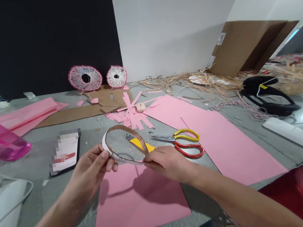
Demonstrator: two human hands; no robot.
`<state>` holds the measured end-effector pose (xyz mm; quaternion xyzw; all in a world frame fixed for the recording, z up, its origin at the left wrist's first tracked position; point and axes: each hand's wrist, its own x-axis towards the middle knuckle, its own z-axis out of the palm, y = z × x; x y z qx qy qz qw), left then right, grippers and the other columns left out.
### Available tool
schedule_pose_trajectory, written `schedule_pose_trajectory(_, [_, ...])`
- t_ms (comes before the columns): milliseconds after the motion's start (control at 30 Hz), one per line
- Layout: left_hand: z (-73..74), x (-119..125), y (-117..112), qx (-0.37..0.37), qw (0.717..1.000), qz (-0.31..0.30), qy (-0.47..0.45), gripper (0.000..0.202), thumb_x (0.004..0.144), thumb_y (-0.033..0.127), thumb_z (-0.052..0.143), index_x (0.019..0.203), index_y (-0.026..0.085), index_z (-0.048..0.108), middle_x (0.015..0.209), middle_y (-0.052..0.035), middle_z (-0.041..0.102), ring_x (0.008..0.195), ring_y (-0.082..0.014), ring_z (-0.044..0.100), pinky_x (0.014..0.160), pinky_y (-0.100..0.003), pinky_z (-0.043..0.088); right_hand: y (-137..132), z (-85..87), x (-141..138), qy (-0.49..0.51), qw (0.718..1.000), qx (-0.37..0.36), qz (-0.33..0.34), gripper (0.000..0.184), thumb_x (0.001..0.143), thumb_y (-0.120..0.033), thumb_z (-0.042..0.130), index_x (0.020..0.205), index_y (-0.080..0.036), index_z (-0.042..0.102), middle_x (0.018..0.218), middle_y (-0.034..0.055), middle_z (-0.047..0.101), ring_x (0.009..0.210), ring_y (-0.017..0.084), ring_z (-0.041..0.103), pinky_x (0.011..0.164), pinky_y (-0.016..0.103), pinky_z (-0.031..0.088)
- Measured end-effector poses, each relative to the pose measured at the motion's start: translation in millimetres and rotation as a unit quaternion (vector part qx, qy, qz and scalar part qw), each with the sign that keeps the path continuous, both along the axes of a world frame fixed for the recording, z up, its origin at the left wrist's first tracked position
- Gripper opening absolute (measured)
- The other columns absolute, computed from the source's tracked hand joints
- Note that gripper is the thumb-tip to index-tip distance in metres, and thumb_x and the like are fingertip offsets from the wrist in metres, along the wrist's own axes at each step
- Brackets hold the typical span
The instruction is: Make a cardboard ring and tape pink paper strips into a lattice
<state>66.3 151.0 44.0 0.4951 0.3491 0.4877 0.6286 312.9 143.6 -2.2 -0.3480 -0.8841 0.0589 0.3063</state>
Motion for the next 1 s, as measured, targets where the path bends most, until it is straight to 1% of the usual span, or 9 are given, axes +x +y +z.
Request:
schedule_pose_trajectory(133, [0.9, -1, 1, 0.004, 1.000, -0.012, -0.009, 0.030, 0.080, 0.042, 0.080, 0.070, 0.018, 0.066, 0.048, 0.0044, 0.049, 0.048, -0.0087, 0.047, 0.052, -0.021, 0.046, 2, 2.1, 2, 0.039, 0.999, -0.013, 0.007, 0.015, 0.097, -0.023, 0.061, 0.110, -0.017, 0.066, 0.083, 0.0047, 0.075, 0.071, 0.016, 0.070, 0.065, 0.025, 0.048])
schedule_pose_trajectory(200, [1.8, 0, 0, 0.004, 1.000, -0.015, -0.010, 0.029, 0.079, 0.042, 0.081, 0.070, 0.018, 0.066, 0.048, 0.0044, 0.049, 0.047, -0.0083, 0.045, 0.051, -0.021, 0.046, 3, 2.0, 3, 0.056, 0.998, -0.012, 0.015, 0.013, 0.096, -0.022, 0.062, 0.106, -0.017, 0.067, 0.084, 0.0047, 0.076, 0.073, 0.015, 0.071, 0.067, 0.024, 0.049])
schedule_pose_trajectory(267, [3.4, 0, 0, 0.002, 1.000, -0.010, -0.010, 0.029, 0.079, 0.041, 0.081, 0.070, 0.018, 0.066, 0.048, 0.0043, 0.049, 0.047, -0.0085, 0.045, 0.052, -0.021, 0.046, 4, 1.1, 3, 0.048, 0.999, 0.000, 0.012, 0.007, 0.095, -0.022, 0.063, 0.095, -0.017, 0.068, 0.080, 0.0038, 0.076, 0.071, 0.015, 0.070, 0.064, 0.023, 0.048])
schedule_pose_trajectory(333, [5.2, 1, -1, -0.002, 1.000, -0.002, -0.008, 0.029, 0.079, 0.041, 0.081, 0.069, 0.019, 0.066, 0.049, 0.0042, 0.048, 0.048, -0.0091, 0.045, 0.052, -0.022, 0.046, 3, 0.1, 2, 0.029, 0.999, 0.015, 0.000, 0.012, 0.096, -0.025, 0.062, 0.089, -0.018, 0.068, 0.075, 0.0031, 0.075, 0.066, 0.015, 0.069, 0.060, 0.024, 0.046])
schedule_pose_trajectory(467, [6.9, -1, 0, -0.010, 1.000, -0.002, -0.004, 0.030, 0.076, 0.042, 0.083, 0.068, 0.018, 0.066, 0.047, 0.0047, 0.047, 0.046, -0.0087, 0.042, 0.050, -0.022, 0.044, 1, 0.2, 2, 0.012, 1.000, 0.016, 0.006, 0.015, 0.098, -0.030, 0.060, 0.095, -0.017, 0.069, 0.074, 0.0033, 0.074, 0.063, 0.015, 0.068, 0.057, 0.024, 0.045])
schedule_pose_trajectory(600, [3.6, -5, 1, -0.008, 1.000, -0.029, 0.002, 0.030, 0.078, 0.044, 0.081, 0.071, 0.018, 0.067, 0.046, 0.0058, 0.044, 0.044, -0.0069, 0.039, 0.050, -0.020, 0.044, 3, 1.2, 4, 0.043, 0.999, -0.021, 0.022, 0.021, 0.095, -0.026, 0.063, 0.114, -0.016, 0.065, 0.082, 0.0044, 0.076, 0.069, 0.015, 0.070, 0.064, 0.024, 0.050])
schedule_pose_trajectory(733, [0.0, -10, 2, 0.010, 0.998, -0.049, 0.026, 0.033, 0.081, 0.048, 0.078, 0.074, 0.017, 0.068, 0.047, 0.0054, 0.045, 0.045, -0.0076, 0.041, 0.049, -0.021, 0.043, 5, 1.0, 7, 0.063, 0.997, -0.029, 0.024, 0.026, 0.095, -0.021, 0.061, 0.121, -0.015, 0.064, 0.093, 0.0082, 0.077, 0.078, 0.016, 0.072, 0.069, 0.025, 0.053])
schedule_pose_trajectory(867, [-2.0, -14, 3, 0.014, 0.995, -0.071, 0.075, 0.039, 0.081, 0.053, 0.075, 0.075, 0.016, 0.066, 0.053, 0.0030, 0.053, 0.048, -0.0088, 0.045, 0.050, -0.022, 0.043, 7, 2.0, 7, 0.052, 0.999, -0.012, 0.007, 0.021, 0.096, -0.018, 0.057, 0.115, -0.015, 0.066, 0.094, 0.0092, 0.076, 0.078, 0.017, 0.072, 0.068, 0.025, 0.053])
schedule_pose_trajectory(1000, [-3.8, -18, 2, 0.031, 0.985, -0.130, 0.108, 0.037, 0.089, 0.051, 0.067, 0.081, 0.016, 0.066, 0.055, 0.0034, 0.052, 0.049, -0.0094, 0.046, 0.054, -0.023, 0.046, 8, 3.6, 6, 0.049, 0.999, 0.018, 0.007, 0.017, 0.097, -0.018, 0.056, 0.109, -0.017, 0.067, 0.091, 0.0083, 0.075, 0.077, 0.017, 0.071, 0.065, 0.025, 0.053])
